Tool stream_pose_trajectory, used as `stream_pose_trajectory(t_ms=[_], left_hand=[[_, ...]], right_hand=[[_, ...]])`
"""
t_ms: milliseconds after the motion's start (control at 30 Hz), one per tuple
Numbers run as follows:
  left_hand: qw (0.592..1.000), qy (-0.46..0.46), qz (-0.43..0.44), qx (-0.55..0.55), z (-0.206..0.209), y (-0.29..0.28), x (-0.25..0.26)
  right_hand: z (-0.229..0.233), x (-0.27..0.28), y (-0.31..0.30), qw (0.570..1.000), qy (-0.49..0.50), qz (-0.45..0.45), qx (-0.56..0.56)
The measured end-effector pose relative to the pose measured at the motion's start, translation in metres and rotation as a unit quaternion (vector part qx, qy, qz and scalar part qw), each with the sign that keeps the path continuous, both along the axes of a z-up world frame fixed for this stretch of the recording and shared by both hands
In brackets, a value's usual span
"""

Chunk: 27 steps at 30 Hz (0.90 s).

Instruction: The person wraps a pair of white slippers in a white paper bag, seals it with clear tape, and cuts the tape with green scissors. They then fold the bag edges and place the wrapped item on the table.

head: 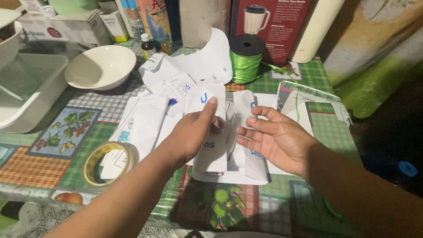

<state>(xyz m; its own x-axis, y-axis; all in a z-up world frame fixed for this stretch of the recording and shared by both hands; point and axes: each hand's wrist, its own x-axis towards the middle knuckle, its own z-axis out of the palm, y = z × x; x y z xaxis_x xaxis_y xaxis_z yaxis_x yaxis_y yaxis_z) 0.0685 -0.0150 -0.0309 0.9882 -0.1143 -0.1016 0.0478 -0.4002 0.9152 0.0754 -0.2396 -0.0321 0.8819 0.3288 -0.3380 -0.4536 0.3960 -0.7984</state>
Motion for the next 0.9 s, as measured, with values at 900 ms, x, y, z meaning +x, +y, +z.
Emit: stream_pose_trajectory(t_ms=[900], left_hand=[[0.986,0.036,0.014,0.163,0.015,-0.019,0.005]], right_hand=[[-0.012,0.001,0.000,0.966,-0.050,-0.021,-0.252]])
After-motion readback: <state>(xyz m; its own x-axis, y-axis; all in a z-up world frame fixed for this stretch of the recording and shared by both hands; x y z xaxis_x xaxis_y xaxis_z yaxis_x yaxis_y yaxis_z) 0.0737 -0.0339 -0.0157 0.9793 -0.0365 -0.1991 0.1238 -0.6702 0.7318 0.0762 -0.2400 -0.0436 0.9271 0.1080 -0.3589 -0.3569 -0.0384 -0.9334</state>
